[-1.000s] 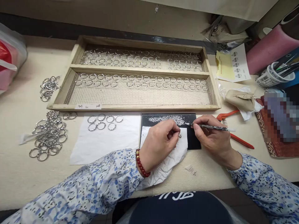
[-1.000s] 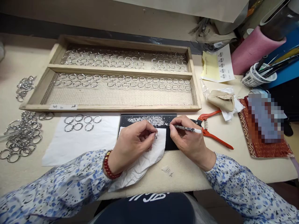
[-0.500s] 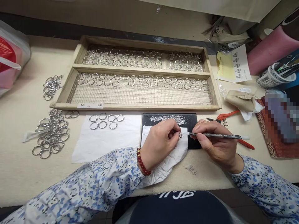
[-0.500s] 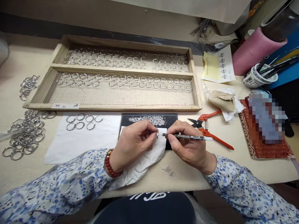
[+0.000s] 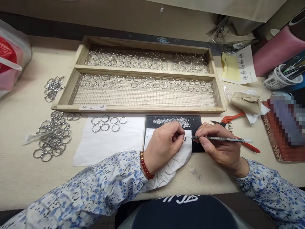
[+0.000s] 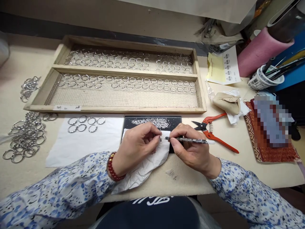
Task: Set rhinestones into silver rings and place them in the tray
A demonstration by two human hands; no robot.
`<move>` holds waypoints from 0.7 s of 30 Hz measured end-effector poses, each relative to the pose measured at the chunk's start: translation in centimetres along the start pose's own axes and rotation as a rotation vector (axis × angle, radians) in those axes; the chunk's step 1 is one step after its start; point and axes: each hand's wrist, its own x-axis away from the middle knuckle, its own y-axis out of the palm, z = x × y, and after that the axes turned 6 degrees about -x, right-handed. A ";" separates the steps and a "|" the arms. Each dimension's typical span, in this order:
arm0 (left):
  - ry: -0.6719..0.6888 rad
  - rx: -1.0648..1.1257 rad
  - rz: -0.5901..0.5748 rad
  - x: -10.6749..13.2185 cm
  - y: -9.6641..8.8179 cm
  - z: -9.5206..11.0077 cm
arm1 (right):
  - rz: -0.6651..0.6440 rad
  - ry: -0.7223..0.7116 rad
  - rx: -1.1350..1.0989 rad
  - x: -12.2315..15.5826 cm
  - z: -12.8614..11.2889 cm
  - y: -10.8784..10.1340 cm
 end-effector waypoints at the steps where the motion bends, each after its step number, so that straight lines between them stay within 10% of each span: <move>1: -0.002 -0.001 -0.003 0.0 0.0 0.0 | 0.000 0.000 0.000 0.0 0.0 0.0; 21: -0.021 -0.009 -0.026 0.1 -0.2 0.1 | 0.028 0.017 0.016 0.1 0.0 0.0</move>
